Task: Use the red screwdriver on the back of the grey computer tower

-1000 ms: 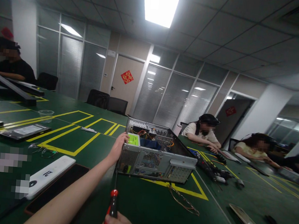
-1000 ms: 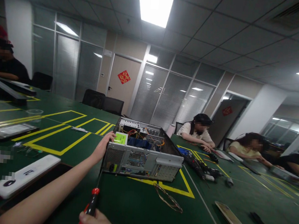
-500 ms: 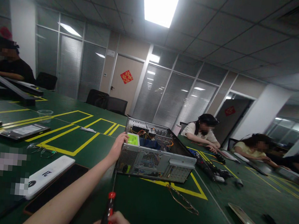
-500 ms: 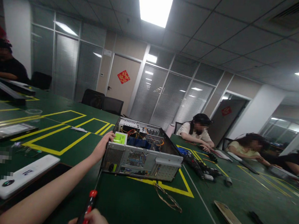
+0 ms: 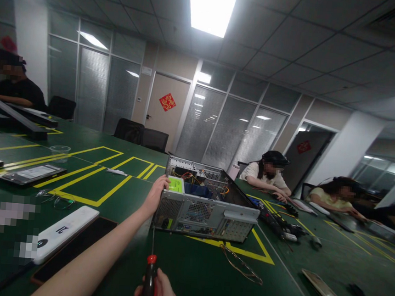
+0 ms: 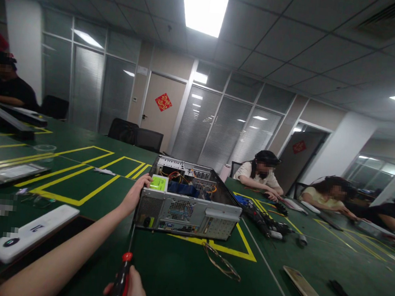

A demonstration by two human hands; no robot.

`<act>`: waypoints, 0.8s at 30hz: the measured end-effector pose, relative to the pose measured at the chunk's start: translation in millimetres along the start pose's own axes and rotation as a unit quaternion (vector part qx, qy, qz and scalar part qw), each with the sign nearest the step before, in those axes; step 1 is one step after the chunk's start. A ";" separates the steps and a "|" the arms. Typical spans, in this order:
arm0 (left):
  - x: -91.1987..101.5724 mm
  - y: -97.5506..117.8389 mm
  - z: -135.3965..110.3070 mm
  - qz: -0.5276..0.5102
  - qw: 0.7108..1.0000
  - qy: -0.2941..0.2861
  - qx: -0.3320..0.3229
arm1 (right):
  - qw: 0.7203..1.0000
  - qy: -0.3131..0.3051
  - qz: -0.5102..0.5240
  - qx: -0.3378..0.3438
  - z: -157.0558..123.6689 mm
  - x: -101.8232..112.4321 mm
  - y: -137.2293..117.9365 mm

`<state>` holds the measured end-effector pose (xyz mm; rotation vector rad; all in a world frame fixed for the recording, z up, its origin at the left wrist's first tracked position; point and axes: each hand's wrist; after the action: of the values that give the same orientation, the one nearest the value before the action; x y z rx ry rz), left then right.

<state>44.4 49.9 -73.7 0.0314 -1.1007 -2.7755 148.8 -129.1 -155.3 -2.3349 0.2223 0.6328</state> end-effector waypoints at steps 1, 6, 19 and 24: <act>0.1 0.2 0.0 -0.001 1.000 0.000 -0.002 | 1.000 -0.008 -0.003 0.021 3.0 0.3 1.7; 0.3 3.0 -0.3 -0.004 1.000 -0.001 -0.003 | 0.997 -0.017 -0.038 0.070 13.1 5.9 11.8; -0.2 1.6 1.1 0.009 1.000 0.001 -0.008 | 0.993 -0.028 -0.059 0.095 12.1 5.2 14.2; 0.0 0.1 0.5 0.003 1.000 0.004 -0.007 | 0.993 -0.037 -0.062 0.088 13.7 1.1 18.4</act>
<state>44.4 50.1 -73.3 0.0387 -1.0774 -2.7747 138.6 -133.5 -175.4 -2.1336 0.0940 0.6109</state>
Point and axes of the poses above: each hand's wrist, its own z-axis towards the middle knuckle, its own x-axis out of the back of the hand, y = z × x, and after that the axes turned 4 degrees about -x, right-handed
